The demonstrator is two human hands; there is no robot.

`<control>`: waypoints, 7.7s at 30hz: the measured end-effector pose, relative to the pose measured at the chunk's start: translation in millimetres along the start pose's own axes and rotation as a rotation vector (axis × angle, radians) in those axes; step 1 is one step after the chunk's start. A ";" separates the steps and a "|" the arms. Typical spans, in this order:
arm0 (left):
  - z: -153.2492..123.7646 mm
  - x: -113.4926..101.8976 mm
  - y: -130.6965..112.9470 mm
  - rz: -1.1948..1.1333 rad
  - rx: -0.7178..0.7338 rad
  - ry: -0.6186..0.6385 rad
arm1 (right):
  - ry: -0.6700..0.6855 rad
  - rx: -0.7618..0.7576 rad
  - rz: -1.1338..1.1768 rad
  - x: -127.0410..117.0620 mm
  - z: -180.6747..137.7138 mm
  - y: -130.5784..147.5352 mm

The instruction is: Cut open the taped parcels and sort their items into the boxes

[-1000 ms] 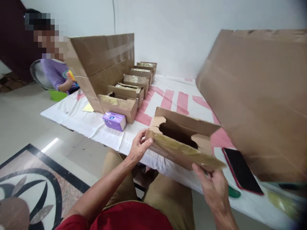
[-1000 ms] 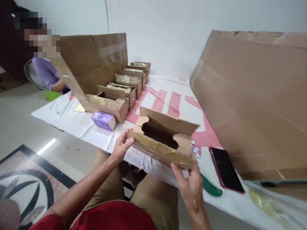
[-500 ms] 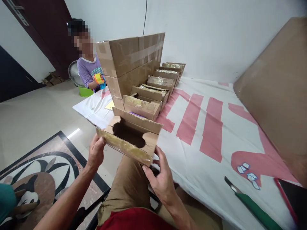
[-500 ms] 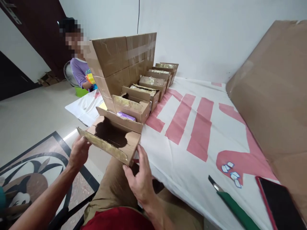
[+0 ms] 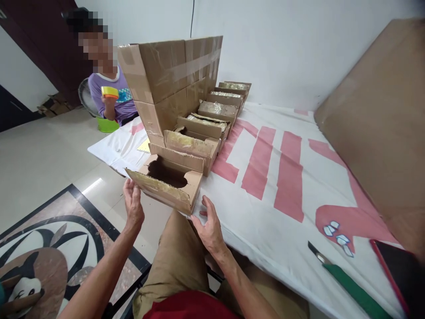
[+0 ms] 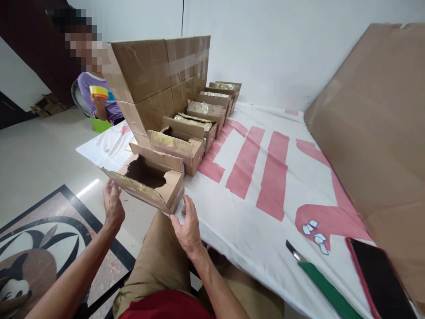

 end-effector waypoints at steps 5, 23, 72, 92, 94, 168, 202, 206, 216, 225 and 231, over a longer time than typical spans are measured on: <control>-71.1 1.1 -0.3 0.389 0.102 0.145 | 0.022 0.014 0.002 -4.3 1.7 -11.2; -69.4 70.7 13.6 0.270 0.156 0.196 | 0.084 -0.041 0.019 -5.7 5.0 -24.6; -15.7 152.2 32.1 0.396 0.283 0.277 | -0.145 0.013 0.194 -14.1 8.0 -31.7; -79.5 110.2 32.9 0.624 0.426 0.683 | -0.153 0.104 -0.157 -147.0 -53.6 31.6; -80.7 108.4 30.9 0.634 0.440 0.696 | -0.172 0.138 -0.318 -195.4 -79.0 21.6; -0.6 31.2 -19.6 1.188 0.664 1.307 | 0.084 -0.404 -0.747 -83.3 -47.0 10.9; -83.7 36.3 59.6 1.007 0.881 0.895 | 0.158 -0.263 -1.190 -68.6 -99.4 -19.9; -88.2 33.0 61.7 1.015 0.908 0.860 | 0.129 -0.270 -1.206 -65.3 -109.8 -21.7; -99.6 31.8 71.7 0.948 0.928 0.739 | 0.006 -0.226 -1.215 -51.6 -114.9 -30.4; -100.3 34.4 74.1 0.913 0.940 0.700 | -0.007 -0.206 -1.214 -47.4 -117.2 -33.9; -98.1 33.5 71.7 0.900 0.945 0.712 | -0.006 -0.191 -1.197 -46.3 -117.2 -32.1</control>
Point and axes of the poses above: each hand's wrist, its own z-axis towards the middle knuckle, its own x-axis out of the palm, y = z × x, the point moved 1 cm from there along z, towards the middle knuckle, and after that the axes turned 9 degrees about y, right-handed, at the moved point
